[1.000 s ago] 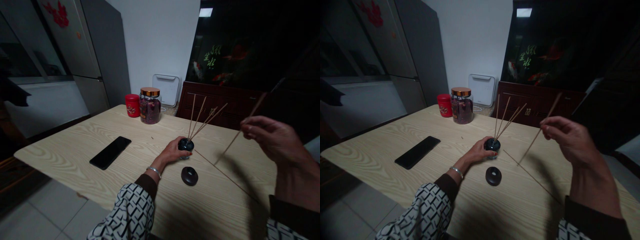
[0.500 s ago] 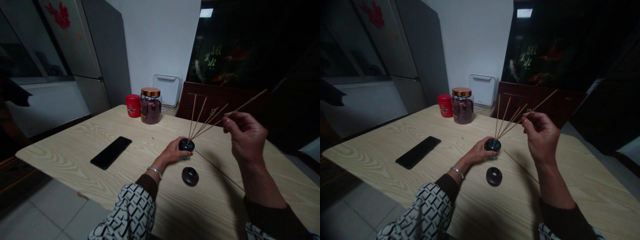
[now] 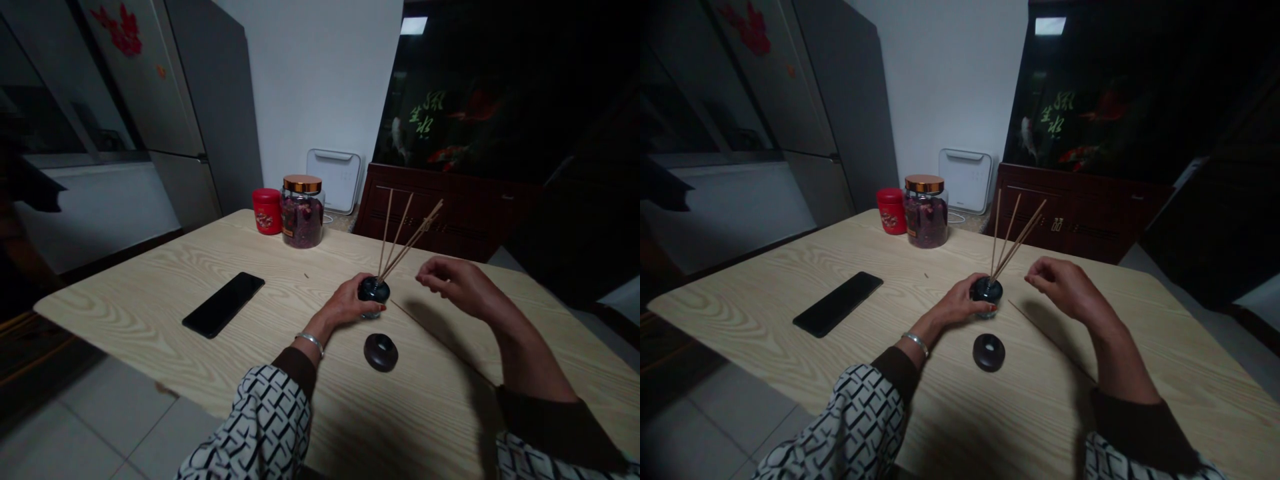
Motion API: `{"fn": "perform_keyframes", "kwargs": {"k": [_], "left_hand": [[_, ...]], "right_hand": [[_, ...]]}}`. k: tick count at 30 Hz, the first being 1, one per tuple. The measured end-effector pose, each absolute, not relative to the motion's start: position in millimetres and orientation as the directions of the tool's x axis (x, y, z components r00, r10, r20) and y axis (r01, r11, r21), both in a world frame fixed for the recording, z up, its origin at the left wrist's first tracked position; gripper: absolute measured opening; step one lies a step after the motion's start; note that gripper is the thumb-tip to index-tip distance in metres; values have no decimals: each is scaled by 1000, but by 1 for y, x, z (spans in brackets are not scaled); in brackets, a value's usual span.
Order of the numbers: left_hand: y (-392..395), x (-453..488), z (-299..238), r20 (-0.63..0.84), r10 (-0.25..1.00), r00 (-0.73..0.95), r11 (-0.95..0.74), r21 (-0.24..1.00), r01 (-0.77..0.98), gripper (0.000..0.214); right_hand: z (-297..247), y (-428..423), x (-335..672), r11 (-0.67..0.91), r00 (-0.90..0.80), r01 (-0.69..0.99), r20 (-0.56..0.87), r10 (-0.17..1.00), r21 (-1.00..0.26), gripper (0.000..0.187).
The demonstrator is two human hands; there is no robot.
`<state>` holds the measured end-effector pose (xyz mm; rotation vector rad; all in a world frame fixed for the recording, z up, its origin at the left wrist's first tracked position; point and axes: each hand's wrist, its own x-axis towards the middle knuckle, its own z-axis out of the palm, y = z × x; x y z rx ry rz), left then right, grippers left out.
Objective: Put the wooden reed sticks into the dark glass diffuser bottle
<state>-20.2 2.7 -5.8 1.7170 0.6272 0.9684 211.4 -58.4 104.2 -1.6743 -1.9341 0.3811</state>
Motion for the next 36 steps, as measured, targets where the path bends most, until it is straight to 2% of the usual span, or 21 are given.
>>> {"fn": "perform_keyframes", "kwargs": {"k": [3, 6, 12, 15, 19, 22, 24, 26, 28, 31, 33, 36], "left_hand": [[3, -20, -6, 306, 791, 530, -343, 939, -30, 71], [4, -19, -7, 303, 793, 528, -341, 940, -29, 72], [4, -21, -5, 283, 799, 531, -343, 939, 15, 74], [4, -21, -5, 286, 798, 531, -342, 940, 8, 74], [5, -20, -8, 297, 796, 528, -339, 941, -19, 73], [6, -18, -11, 306, 799, 517, -343, 939, -25, 73], [6, -18, -12, 302, 804, 512, -337, 941, -26, 73], [6, -18, -11, 296, 807, 511, -331, 943, -25, 73], [5, -18, -10, 296, 806, 513, -333, 943, -22, 72], [4, -18, -9, 300, 804, 514, -332, 943, -31, 71], [4, -18, -9, 297, 806, 512, -324, 945, -38, 72], [4, -18, -9, 293, 811, 506, -322, 946, -33, 72]], "right_hand": [[87, -55, 235, 57, -101, 967, -169, 980, -248, 11], [65, -50, 240, -22, -13, 995, -359, 933, -94, 13], [48, -45, 234, -43, 23, 998, -373, 927, -46, 15], [49, -46, 230, -47, 21, 997, -349, 937, -64, 12], [65, -52, 230, -9, -57, 972, -273, 960, -235, 4], [95, -65, 241, 91, -192, 866, -159, 968, -492, 14], [116, -76, 248, 172, -216, 691, 26, 976, -702, 20], [134, -86, 248, 267, -59, 501, 275, 960, -823, 24], [146, -91, 238, 401, 195, 334, 478, 856, -853, 22], [151, -87, 209, 592, 465, 190, 602, 649, -784, 22], [149, -82, 190, 672, 541, 208, 656, 527, -711, 23], [140, -73, 171, 722, 561, 308, 731, 389, -620, 25]]}}
